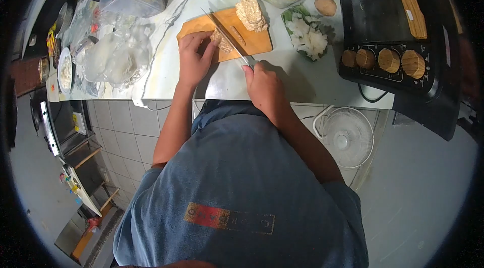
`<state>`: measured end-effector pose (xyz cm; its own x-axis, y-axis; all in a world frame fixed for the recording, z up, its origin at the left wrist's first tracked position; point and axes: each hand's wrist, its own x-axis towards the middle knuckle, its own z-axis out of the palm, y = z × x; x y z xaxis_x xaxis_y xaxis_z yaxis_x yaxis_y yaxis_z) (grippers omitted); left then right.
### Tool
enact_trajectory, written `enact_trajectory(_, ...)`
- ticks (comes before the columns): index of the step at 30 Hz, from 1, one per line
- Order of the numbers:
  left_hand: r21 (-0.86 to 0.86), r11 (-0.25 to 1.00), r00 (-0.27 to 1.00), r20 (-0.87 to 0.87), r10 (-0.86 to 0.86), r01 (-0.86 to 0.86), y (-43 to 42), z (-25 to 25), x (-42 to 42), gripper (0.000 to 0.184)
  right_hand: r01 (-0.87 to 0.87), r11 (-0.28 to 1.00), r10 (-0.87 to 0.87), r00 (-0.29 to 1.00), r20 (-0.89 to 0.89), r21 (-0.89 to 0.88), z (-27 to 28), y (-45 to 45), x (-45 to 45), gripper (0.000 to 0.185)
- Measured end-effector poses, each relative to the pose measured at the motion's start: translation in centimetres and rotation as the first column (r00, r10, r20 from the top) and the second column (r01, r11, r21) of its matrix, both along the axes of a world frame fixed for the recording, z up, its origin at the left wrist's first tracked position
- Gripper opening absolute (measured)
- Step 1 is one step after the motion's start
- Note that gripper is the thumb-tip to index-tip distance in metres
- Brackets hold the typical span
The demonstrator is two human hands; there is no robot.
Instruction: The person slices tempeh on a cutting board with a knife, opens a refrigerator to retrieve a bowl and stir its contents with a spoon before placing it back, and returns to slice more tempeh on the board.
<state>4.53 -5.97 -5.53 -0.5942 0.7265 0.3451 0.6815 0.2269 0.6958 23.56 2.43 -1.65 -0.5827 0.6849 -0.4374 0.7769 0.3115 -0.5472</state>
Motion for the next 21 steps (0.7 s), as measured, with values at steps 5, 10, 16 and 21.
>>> enact_trajectory(5, -0.008, 1.000, 1.000, -0.020, 0.004, -0.005, 0.0, -0.5, -0.2, 0.020, -0.007, 0.998, 0.006, 1.000, 0.010, 0.062, -0.3, 0.1, 0.4, 0.041)
enact_trajectory(10, 0.001, 1.000, 1.000, 0.000, 0.017, -0.017, 0.1, -0.2, -0.1, 0.017, -0.061, 0.988, 0.063, 0.998, -0.013, 0.139, 0.1, -0.1, 0.6, 0.043)
enact_trajectory(16, 0.020, 1.000, 1.000, 0.007, 0.013, -0.013, -0.1, -0.5, -0.2, 0.016, -0.043, 0.986, 0.059, 0.994, -0.096, 0.160, 0.7, 0.0, 0.5, 0.042)
enact_trajectory(21, 0.021, 1.000, 1.000, 0.015, 0.011, -0.012, -0.1, -0.5, 0.0, 0.016, -0.057, 0.996, 0.065, 0.988, -0.142, 0.064, 0.0, 0.0, 0.1, 0.044)
